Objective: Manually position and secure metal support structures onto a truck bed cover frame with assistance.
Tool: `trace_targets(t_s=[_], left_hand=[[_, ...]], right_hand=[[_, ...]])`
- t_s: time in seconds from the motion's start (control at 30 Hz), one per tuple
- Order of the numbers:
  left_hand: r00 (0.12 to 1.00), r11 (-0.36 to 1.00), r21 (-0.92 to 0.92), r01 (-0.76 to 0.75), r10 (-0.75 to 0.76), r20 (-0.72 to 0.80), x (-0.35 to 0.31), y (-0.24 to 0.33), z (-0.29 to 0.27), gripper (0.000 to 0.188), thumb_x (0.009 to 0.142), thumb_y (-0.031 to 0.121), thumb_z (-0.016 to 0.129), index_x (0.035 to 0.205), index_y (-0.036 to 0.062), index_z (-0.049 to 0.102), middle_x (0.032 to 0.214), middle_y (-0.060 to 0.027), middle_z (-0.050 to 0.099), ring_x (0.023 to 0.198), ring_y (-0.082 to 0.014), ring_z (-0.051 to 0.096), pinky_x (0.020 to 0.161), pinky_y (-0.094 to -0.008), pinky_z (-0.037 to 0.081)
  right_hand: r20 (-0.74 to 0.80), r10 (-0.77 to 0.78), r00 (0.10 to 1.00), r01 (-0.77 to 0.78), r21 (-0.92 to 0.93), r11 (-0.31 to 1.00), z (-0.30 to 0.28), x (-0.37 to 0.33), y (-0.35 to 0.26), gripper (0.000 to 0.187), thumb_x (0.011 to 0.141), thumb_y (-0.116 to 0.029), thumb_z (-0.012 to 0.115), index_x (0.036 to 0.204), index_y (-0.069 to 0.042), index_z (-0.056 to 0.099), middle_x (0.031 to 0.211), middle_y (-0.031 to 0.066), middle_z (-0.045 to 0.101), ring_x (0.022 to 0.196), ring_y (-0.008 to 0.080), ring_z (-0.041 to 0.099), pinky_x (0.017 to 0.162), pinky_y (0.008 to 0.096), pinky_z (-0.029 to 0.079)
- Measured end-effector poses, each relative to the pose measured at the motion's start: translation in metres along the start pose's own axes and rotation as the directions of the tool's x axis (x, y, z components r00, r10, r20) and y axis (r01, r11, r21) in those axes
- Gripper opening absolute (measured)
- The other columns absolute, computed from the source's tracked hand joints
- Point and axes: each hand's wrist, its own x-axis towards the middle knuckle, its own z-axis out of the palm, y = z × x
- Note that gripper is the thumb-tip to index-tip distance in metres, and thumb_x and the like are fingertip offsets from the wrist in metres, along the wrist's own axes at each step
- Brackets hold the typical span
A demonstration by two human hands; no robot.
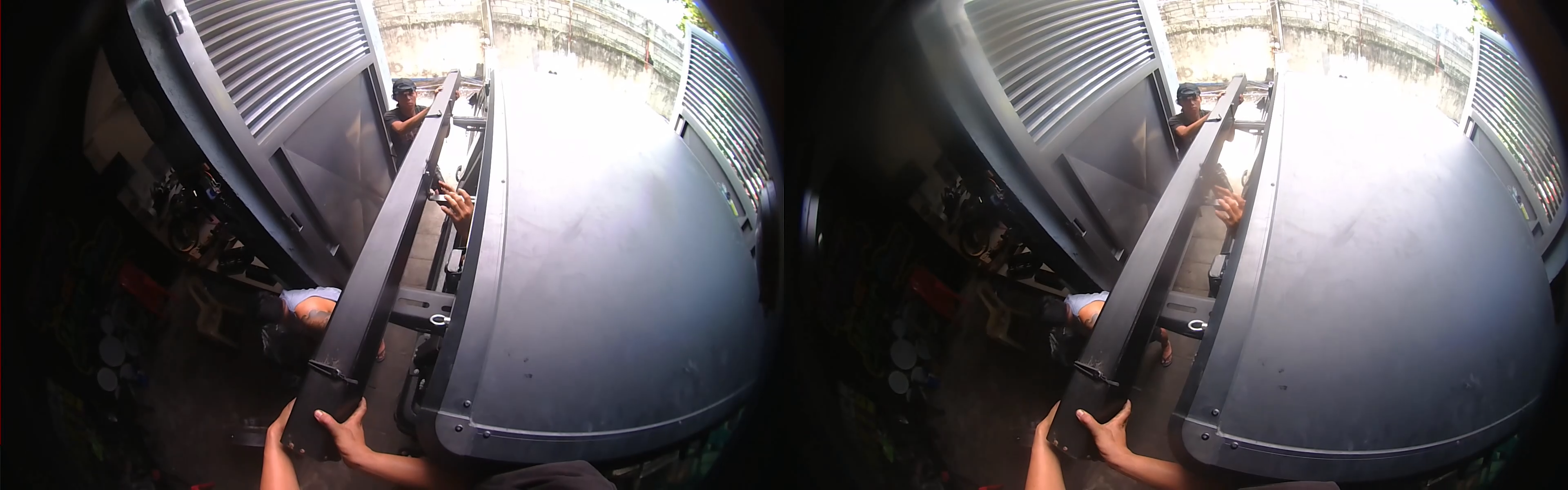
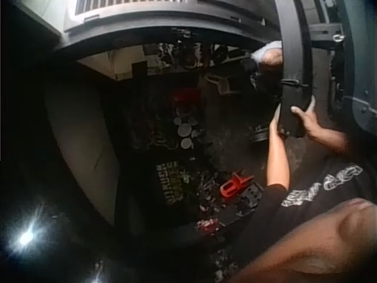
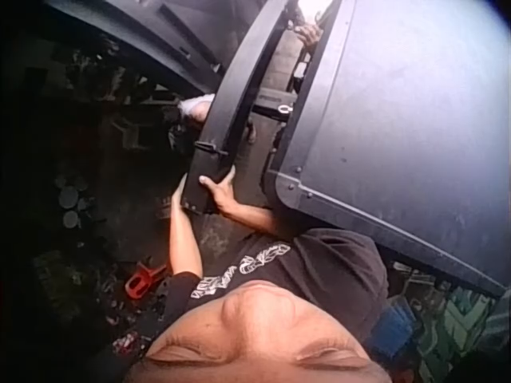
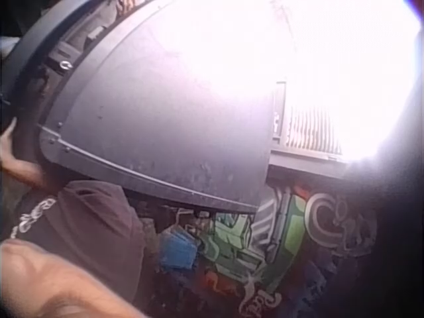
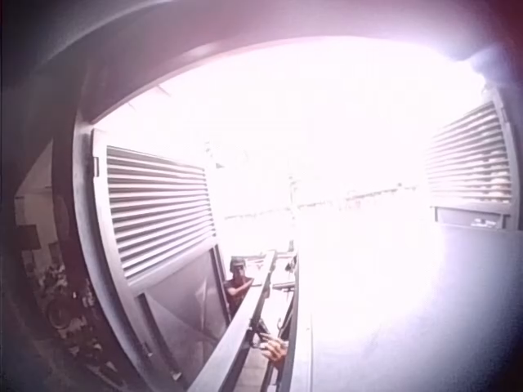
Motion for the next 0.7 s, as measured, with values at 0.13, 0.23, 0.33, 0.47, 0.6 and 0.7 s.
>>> trace_targets(t_s=[0.13, 0.23, 0.33, 0.47, 0.6, 0.7], left_hand=[[1.0, 1.0, 0.015, 0.018, -0.018, -0.002, 0.006, -0.004, -0.005, 0.049, 0.113, 0.043, 0.058, 0.14, 0.0048, 0.071, 0.117, -0.0106, 0.077, 0.097, -0.0213, 0.076, 0.085, -0.0393, 0.065], [1.0, 0.999, 0.045, -0.013, 0.012, 0.021, 0.011, -0.007, -0.01, 0.048, 0.113, 0.043, 0.057, 0.138, 0.0047, 0.071, 0.115, -0.0106, 0.078, 0.095, -0.0216, 0.076, 0.083, -0.0394, 0.065], [1.0, 0.999, 0.044, -0.004, 0.004, 0.005, 0.011, -0.008, -0.01, 0.047, 0.113, 0.043, 0.057, 0.138, 0.0048, 0.072, 0.114, -0.0108, 0.078, 0.094, -0.0217, 0.076, 0.082, -0.0393, 0.065], [0.993, 0.999, 0.012, 0.036, -0.034, -0.115, 0.002, -0.002, -0.002, 0.047, 0.113, 0.043, 0.057, 0.138, 0.0053, 0.072, 0.113, -0.0108, 0.078, 0.092, -0.0217, 0.077, 0.081, -0.0391, 0.065], [0.997, 0.998, 0.03, 0.052, -0.05, -0.061, -0.007, 0.007, 0.006, 0.047, 0.113, 0.043, 0.058, 0.137, 0.0057, 0.072, 0.112, -0.0107, 0.078, 0.092, -0.0221, 0.077, 0.081, -0.0396, 0.065], [0.998, 0.999, 0.04, 0.033, -0.031, -0.057, -0.007, 0.008, 0.007, 0.047, 0.113, 0.043, 0.058, 0.137, 0.0059, 0.072, 0.112, -0.0107, 0.078, 0.092, -0.0221, 0.077, 0.081, -0.0395, 0.066]], right_hand=[[-0.047, -0.037, 0.998, 0.039, 0.031, 0.999, 0.001, -0.001, -0.001, 0.147, 0.081, -0.05, 0.099, 0.173, 0.004, -0.004, 0.165, 0.0291, 0.043, 0.151, 0.0364, 0.051, 0.124, 0.0426, 0.047], [-0.061, -0.022, 0.998, 0.022, 0.008, 1.0, 0.001, -0.002, -0.003, 0.146, 0.081, -0.051, 0.098, 0.173, 0.003, -0.002, 0.165, 0.0289, 0.043, 0.151, 0.0364, 0.051, 0.124, 0.0425, 0.047], [-0.057, -0.028, 0.998, 0.029, 0.019, 0.999, 0.001, -0.003, -0.006, 0.147, 0.081, -0.052, 0.098, 0.173, 0.004, -0.001, 0.165, 0.0291, 0.043, 0.151, 0.0369, 0.051, 0.124, 0.0426, 0.047], [-0.061, -0.035, 0.998, 0.036, 0.003, 0.999, 0.001, -0.004, -0.007, 0.147, 0.08, -0.053, 0.099, 0.172, 0.005, -0.001, 0.166, 0.0294, 0.042, 0.153, 0.0374, 0.049, 0.126, 0.043, 0.045], [-0.021, 0.005, 1.0, -0.006, -0.048, 0.999, 0.001, -0.002, -0.005, 0.147, 0.08, -0.053, 0.099, 0.172, 0.005, 0.0, 0.167, 0.0297, 0.039, 0.155, 0.0374, 0.046, 0.128, 0.0431, 0.042], [-0.017, 0.005, 1.0, -0.006, -0.038, 0.999, 0.002, -0.001, -0.003, 0.148, 0.08, -0.054, 0.099, 0.172, 0.005, -0.001, 0.168, 0.0297, 0.038, 0.156, 0.0373, 0.045, 0.128, 0.0431, 0.042]])
